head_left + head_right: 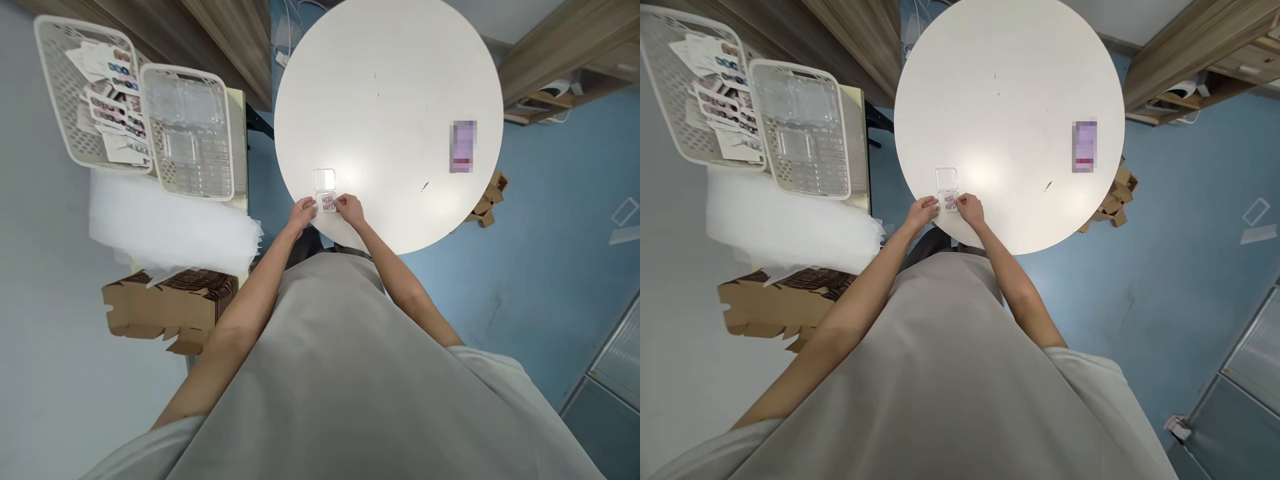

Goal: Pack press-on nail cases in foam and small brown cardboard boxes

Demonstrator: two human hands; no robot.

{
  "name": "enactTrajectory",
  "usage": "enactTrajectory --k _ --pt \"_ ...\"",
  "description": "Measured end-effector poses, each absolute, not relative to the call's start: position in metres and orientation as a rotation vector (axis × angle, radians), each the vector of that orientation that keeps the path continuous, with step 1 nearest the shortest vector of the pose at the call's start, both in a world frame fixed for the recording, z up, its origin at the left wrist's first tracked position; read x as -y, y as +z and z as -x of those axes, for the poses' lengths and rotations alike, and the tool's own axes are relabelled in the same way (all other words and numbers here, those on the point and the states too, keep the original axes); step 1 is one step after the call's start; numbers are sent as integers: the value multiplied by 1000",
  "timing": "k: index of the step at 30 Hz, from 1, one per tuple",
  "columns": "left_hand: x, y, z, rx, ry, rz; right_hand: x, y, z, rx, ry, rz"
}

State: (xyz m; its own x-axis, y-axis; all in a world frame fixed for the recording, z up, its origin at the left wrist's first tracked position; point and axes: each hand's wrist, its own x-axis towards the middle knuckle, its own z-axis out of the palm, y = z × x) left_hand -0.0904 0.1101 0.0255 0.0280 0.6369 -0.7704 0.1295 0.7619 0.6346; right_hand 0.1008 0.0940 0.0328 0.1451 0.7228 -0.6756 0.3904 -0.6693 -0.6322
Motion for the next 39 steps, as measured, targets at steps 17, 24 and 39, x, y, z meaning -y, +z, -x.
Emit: enactTrajectory --k 17,24,39 --pt "-112 22 83 -1608 360 -658 -77 15 -104 893 1586 2115" --pt "-104 39 80 -1504 329 -580 -54 41 -106 606 1697 1809" --pt "-106 158 96 -1071 543 -707 -31 154 -128 582 1693 1527"
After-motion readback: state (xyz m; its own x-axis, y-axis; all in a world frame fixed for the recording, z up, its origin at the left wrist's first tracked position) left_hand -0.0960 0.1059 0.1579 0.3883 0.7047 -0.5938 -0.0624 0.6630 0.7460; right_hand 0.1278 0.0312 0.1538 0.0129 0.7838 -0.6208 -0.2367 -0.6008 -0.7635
